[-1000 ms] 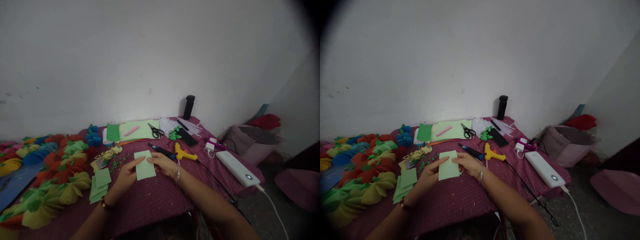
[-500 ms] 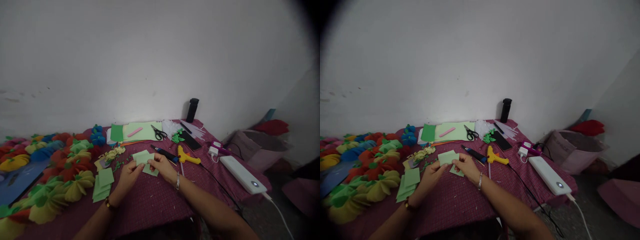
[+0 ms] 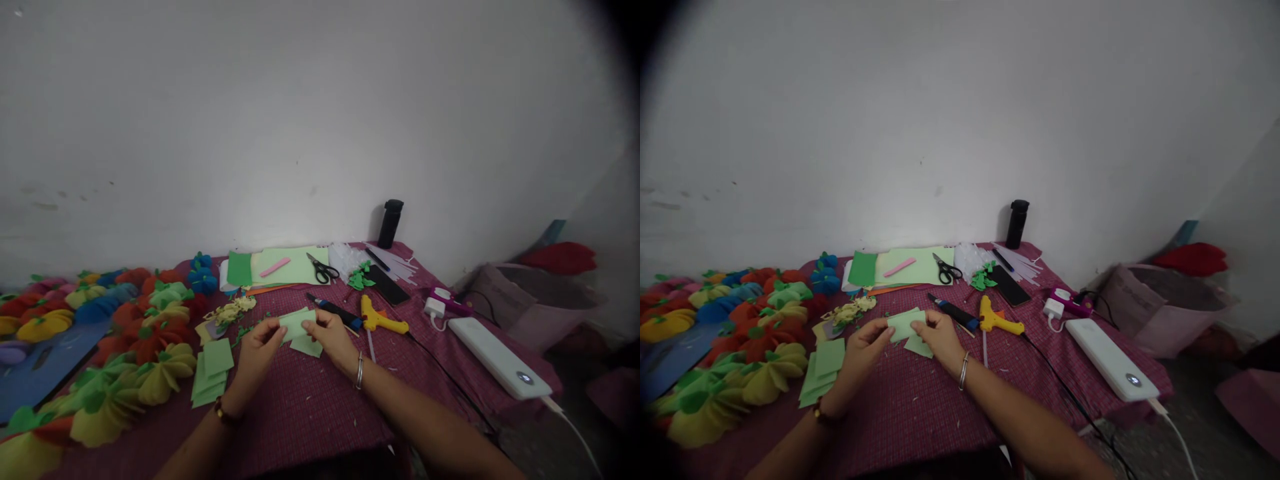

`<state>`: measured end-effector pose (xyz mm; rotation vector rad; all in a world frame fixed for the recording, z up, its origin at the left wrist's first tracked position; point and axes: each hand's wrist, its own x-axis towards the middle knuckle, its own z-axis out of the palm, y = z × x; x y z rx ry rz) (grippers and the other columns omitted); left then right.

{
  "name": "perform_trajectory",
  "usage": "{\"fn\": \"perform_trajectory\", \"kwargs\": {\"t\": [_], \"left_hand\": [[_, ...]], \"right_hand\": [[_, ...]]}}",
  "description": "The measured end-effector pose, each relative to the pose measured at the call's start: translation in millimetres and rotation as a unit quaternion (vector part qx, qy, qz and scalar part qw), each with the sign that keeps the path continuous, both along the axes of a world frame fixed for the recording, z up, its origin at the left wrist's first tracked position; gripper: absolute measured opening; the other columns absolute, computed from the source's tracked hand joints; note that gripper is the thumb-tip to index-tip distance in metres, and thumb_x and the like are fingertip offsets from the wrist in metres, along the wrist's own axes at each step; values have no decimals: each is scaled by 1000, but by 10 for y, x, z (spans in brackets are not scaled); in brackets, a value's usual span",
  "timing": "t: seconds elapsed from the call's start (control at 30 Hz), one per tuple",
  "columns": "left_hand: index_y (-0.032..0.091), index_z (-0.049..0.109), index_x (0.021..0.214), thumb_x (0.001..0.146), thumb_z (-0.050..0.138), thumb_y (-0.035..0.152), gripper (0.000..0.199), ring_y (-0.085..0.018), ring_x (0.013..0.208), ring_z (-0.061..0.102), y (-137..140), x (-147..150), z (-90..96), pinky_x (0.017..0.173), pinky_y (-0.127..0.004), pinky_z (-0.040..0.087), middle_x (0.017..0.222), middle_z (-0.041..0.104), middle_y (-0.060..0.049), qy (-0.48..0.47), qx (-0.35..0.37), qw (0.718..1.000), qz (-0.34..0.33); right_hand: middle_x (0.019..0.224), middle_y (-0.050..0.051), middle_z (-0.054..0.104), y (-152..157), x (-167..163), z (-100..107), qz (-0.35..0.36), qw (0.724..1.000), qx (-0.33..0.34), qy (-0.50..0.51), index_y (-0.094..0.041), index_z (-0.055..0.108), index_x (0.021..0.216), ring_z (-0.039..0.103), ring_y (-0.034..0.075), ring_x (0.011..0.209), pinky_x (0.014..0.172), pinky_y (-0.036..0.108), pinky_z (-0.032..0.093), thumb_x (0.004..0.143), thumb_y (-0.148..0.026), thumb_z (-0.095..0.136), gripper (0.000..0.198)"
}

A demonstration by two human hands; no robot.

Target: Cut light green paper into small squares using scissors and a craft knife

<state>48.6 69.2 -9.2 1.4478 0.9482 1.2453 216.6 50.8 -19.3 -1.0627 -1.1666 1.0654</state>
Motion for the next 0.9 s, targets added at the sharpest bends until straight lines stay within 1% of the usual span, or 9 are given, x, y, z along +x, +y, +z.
{"fn": "perform_trajectory", "kwargs": {"t": [0.1,0.13,0.2,0.27,0.33,0.43,0.53,0.77,0.9], "left_hand": [[22,59,101,73,69,31,32,-16,79,63,10,27,-11,73,-28,48,89,68,-1,-140,-63,988,16],[21,58,101,73,68,33,32,-16,78,63,17,29,-17,73,-28,48,88,68,-2,-175,-91,980,4],[17,61,95,75,66,37,28,-17,76,65,31,23,-32,70,-29,49,84,69,-5,-210,-133,968,-33],[13,64,88,76,64,41,30,-19,77,65,41,12,-48,71,-31,50,84,69,-9,-218,-144,963,-63],[13,67,86,77,63,42,31,-20,79,65,41,1,-54,73,-32,50,85,70,-10,-204,-127,968,-68],[15,70,89,72,69,33,25,-19,81,64,24,-6,-33,77,-31,49,89,71,-8,-125,-88,986,-59],[16,71,92,69,71,29,27,-20,84,63,5,-6,2,79,-30,48,91,72,-7,-59,-56,996,-49],[16,72,94,72,66,31,27,-21,89,63,12,-8,8,81,-31,48,96,72,-8,-5,-27,999,-36],[16,72,94,74,64,33,28,-21,86,63,16,-4,3,79,-30,48,93,73,-7,7,-26,999,-31]], "right_hand": [[60,-3,51,-10,2,-1,-19,999,28,3,-15,60,68,41,10,56,52,22,34,70,-36,67,22],[61,-3,51,-13,1,-2,-22,999,34,5,-15,60,68,42,10,57,53,22,35,70,-36,68,22],[61,-3,51,-17,-1,-5,-24,999,37,7,-16,58,67,42,10,58,54,22,35,70,-35,68,22],[62,-3,52,-18,-5,-13,-26,999,36,7,-16,57,66,43,10,58,54,22,35,70,-35,68,23],[63,-3,52,-18,-8,-22,-27,999,40,3,-16,57,67,44,11,59,55,23,36,70,-36,68,23],[64,-2,53,-17,-11,-34,-30,999,43,-8,-15,58,69,45,11,59,55,23,36,71,-36,67,23],[63,-2,52,-17,-15,-41,-32,999,37,-12,-15,58,69,43,11,58,54,22,36,72,-36,66,23],[63,-2,52,-29,-23,-38,-37,999,37,-7,-16,59,69,44,11,58,54,23,36,72,-37,66,23],[62,-2,51,-29,-32,-38,-44,998,40,-21,-15,58,68,43,11,58,54,23,35,72,-37,66,23]]}}
